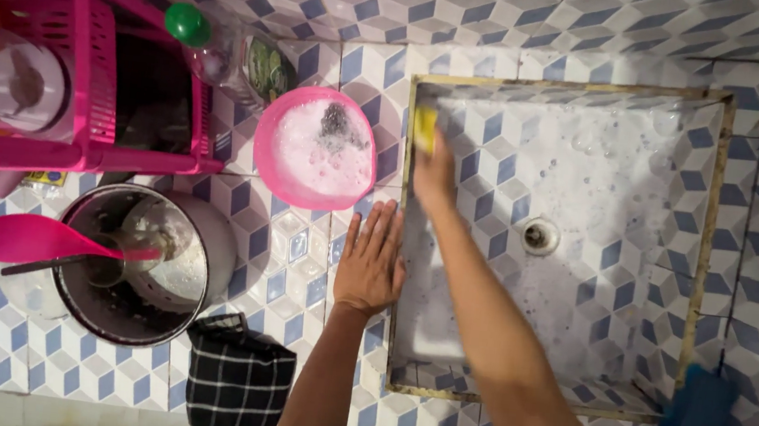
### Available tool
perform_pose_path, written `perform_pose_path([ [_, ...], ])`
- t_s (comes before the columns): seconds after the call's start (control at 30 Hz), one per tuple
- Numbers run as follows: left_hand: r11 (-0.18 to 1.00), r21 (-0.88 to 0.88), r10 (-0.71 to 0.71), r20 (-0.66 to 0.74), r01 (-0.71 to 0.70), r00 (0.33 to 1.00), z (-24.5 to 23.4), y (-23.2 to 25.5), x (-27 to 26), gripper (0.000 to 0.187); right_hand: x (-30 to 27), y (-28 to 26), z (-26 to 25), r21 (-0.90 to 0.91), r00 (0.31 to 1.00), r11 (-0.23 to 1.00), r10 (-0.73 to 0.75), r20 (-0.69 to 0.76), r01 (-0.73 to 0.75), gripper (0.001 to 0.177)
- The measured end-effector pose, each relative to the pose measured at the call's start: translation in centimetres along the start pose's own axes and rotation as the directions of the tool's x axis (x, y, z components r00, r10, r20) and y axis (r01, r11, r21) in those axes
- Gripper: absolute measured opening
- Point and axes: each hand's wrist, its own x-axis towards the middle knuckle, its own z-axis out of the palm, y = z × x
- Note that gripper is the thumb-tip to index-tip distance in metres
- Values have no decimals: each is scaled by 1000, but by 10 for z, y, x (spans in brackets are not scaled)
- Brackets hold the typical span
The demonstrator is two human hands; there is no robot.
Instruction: Scrubbing and rinsing a tiled sink and surrounding area with a sponge and soapy water.
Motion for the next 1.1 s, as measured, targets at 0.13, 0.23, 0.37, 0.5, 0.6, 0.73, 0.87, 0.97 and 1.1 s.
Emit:
perform_pose_path([
  [0.13,1000,0,6,-12,-6,1000,2,-2,-1,72,-12,-10,-2,-1,999,1000,18,-29,-18,40],
  [0.23,999,47,4,13,-5,1000,4,0,1,72,-51,-5,-16,-159,999,987,-30,-13,28,39],
  [0.37,999,34,3,0,-3,1000,6,-3,0,70,-100,34,-37,-259,991,960,-86,102,110,37],
  [0.5,1000,20,-22,0,22,1000,-2,2,3,70,-85,45,-93,-456,621,423,-580,527,783,49],
  [0.6,1000,10,-7,-15,7,1000,9,-2,0,70,-25,36,-129,-294,866,948,44,498,121,37],
  [0.73,1000,-1,-2,-17,2,1000,-2,-1,5,70,35,50,-150,-679,932,662,-350,94,317,76],
  [0.87,1000,2,1,-3,-1,1000,2,2,0,70,1,33,-138,-645,857,593,-473,205,482,63],
  [0.97,1000,10,-10,-6,10,1000,1,2,3,70,10,57,-163,-628,847,579,-449,286,519,51],
  [1.1,1000,2,-13,-9,13,1000,1,2,0,71,16,79,-248,-787,918,545,-391,64,287,54],
])
